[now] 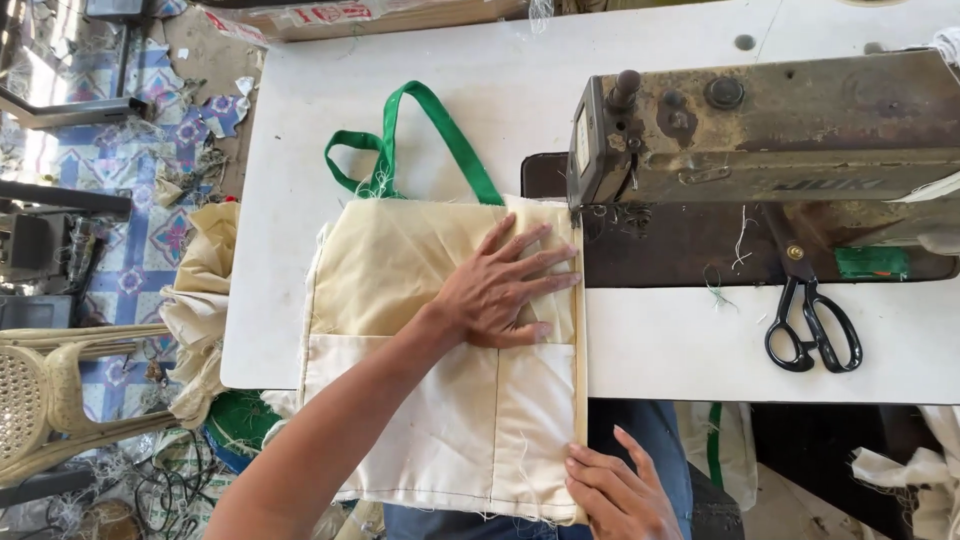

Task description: Sewing a fabric tote bag using an industrial sewing machine and trimming threads with scissors.

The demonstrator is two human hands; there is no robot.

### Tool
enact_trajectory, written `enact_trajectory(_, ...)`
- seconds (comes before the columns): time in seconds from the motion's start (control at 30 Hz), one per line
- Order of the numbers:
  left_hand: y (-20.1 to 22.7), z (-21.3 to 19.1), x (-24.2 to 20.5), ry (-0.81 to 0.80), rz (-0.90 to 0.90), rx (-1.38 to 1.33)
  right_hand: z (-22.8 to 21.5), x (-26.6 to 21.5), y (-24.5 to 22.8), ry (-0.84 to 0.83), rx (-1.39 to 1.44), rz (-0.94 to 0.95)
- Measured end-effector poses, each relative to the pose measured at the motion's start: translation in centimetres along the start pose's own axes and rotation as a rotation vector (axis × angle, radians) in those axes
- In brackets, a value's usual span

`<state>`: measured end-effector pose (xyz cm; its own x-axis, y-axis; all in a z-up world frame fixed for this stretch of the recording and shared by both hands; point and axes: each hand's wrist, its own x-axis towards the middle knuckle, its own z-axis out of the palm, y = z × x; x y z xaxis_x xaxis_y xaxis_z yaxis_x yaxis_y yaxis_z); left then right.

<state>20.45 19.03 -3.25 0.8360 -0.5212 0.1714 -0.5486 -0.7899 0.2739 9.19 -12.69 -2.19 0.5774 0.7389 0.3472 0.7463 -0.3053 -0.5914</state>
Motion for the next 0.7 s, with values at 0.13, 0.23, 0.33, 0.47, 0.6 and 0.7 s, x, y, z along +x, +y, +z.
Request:
enact_trajectory(0.13,-0.3,-0.3,0.3,0.01,-0.002,-0.06,0.5,0.4,0.1,-0.044,0.015,0.072)
enact_trajectory(0.23,0.0,-0.4,0.7,-0.183,-0.056,0.014,-0.7,0.2,-0.5,-0.131,-0.017,0.058)
enact_trajectory(0.33,-0.1,-1.0,0.3,-0.096,-0.027,-0.036,-1.4,0.7,-1.0,-0.051,-0.015,0.0)
enact_trajectory(0.47,-0.4,-0.9,0.1,-0.046,0.0,-0.051,-0.5,0.4,-0.3,-0.045,-0.008,0.027)
enact_trajectory(0.6,-0.8,-1.4,0.4,-0.066,0.003,-0.041,-0.5,1.3,0.2,-0.012,-0.039,-0.053)
enact_trajectory(0.7,-2.4,-0.9,0.8,-0.062,-0.005,0.002,-0.4,2.5,1.7,0.011,-0.054,-0.105)
